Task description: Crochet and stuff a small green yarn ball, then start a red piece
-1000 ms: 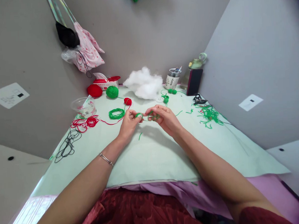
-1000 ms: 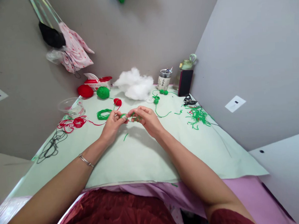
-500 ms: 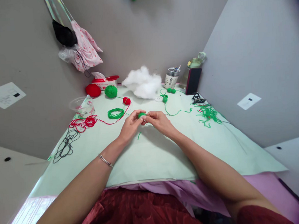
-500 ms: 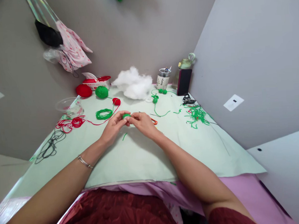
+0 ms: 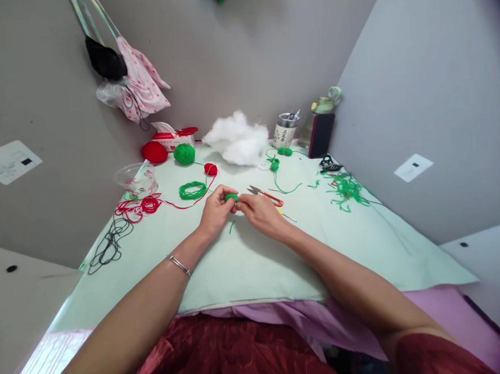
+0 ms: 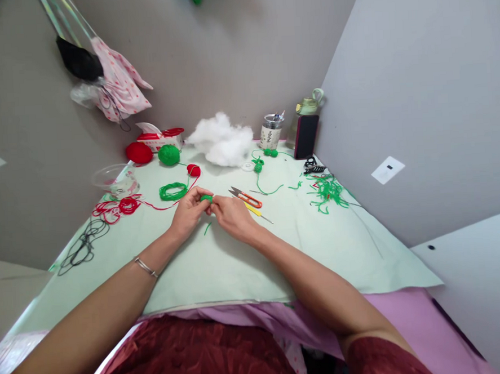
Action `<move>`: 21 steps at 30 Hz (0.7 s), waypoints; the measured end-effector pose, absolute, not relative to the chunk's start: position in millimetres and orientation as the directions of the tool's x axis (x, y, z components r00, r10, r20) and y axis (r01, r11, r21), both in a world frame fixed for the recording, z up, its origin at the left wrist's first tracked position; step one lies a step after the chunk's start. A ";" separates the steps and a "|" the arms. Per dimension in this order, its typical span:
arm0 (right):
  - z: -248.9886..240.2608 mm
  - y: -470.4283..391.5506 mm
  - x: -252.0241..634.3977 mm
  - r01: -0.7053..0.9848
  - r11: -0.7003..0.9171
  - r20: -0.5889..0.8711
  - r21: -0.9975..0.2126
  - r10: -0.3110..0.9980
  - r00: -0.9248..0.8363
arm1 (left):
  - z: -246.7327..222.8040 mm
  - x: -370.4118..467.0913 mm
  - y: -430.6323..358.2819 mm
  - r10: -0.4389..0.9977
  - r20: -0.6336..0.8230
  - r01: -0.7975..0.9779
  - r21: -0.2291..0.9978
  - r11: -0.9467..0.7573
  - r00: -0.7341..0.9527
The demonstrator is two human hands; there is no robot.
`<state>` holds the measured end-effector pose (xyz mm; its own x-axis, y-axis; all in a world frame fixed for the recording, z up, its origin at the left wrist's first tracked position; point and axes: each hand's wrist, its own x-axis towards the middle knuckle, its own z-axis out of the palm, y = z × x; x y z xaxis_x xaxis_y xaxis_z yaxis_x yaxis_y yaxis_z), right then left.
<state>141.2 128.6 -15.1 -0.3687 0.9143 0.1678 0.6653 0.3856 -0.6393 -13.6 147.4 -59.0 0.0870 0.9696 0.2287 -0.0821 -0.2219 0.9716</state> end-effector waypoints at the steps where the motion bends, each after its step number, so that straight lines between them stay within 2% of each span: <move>1: -16.9 126.4 137.8 0.675 0.385 0.166 -0.629 0.915 -0.367 | -61.6 -13.4 149.3 0.970 0.232 -0.065 0.972 -0.227 0.074; 6: -21.6 121.5 129.5 0.708 0.380 0.159 -0.595 0.919 -0.360 | -63.3 -15.0 149.9 0.964 0.260 -0.025 0.965 -0.259 0.052; 10: -17.2 125.8 139.5 0.707 0.406 0.143 -0.579 0.904 -0.403 | -57.8 -17.8 145.3 0.957 0.263 0.010 0.964 -0.266 0.124; 13: -8.8 132.2 156.0 0.712 0.422 0.142 -0.562 0.897 -0.420 | -57.8 -21.1 144.6 0.955 0.250 0.096 0.959 -0.267 0.161; 16: 4.1 144.4 174.1 0.753 0.393 0.162 -0.528 0.917 -0.365 | -61.1 -23.8 145.1 0.957 0.229 0.227 0.937 -0.266 0.177; 21: 26.8 185.3 184.6 0.826 0.366 0.161 -0.429 0.930 -0.329 | -63.9 -21.8 141.0 0.953 0.237 0.368 0.882 -0.293 0.191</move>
